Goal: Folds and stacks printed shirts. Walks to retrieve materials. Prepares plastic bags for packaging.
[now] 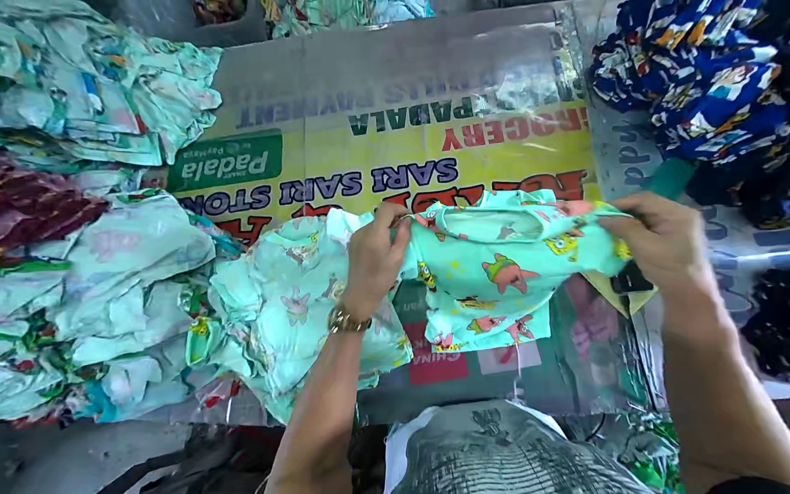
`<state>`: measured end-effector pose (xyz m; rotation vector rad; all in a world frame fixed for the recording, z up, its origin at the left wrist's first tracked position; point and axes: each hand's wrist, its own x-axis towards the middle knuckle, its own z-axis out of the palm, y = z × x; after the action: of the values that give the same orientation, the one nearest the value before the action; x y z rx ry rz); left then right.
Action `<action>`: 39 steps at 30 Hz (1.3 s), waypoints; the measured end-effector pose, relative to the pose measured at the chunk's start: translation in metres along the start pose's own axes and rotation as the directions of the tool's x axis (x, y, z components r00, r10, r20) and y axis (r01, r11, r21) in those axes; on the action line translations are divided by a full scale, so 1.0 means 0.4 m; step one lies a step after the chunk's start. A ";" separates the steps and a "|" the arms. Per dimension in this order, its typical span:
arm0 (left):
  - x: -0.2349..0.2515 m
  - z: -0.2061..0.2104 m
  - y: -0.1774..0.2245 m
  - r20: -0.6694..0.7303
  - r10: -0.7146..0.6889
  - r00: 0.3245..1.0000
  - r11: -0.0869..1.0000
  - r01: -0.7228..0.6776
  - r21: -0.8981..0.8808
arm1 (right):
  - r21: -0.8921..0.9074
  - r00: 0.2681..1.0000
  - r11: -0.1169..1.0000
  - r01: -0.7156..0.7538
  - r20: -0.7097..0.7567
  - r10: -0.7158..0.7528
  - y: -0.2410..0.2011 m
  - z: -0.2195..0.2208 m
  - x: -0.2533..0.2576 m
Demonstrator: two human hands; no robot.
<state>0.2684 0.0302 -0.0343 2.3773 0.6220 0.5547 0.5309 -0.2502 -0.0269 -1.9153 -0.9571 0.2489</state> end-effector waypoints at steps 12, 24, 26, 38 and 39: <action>0.176 0.223 -0.194 0.198 -0.304 0.932 0.951 0.284 0.124 | -0.272 0.937 0.928 -0.253 0.171 0.305 0.207 0.143 0.213; -0.207 0.219 -0.036 0.491 -0.464 0.737 0.869 0.269 0.416 | -0.442 0.855 0.833 -0.334 0.231 0.465 0.149 0.205 -0.208; -0.233 0.229 -0.028 0.379 -0.431 0.819 0.882 0.294 0.367 | -0.328 0.923 0.896 -0.300 0.138 0.359 0.153 0.222 -0.236; -0.335 0.236 0.005 0.393 -0.583 0.711 0.806 0.567 0.170 | -0.351 0.886 0.854 -0.384 0.120 0.448 0.150 0.226 -0.296; -0.348 0.245 0.019 0.393 -0.586 0.709 0.809 0.536 0.240 | -0.478 0.871 0.805 -0.351 0.149 0.468 0.150 0.233 -0.301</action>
<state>0.2100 -0.0961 -0.1326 2.1283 1.1146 -0.3088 0.4315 -0.2888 -0.1511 -2.5596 -0.7912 0.5980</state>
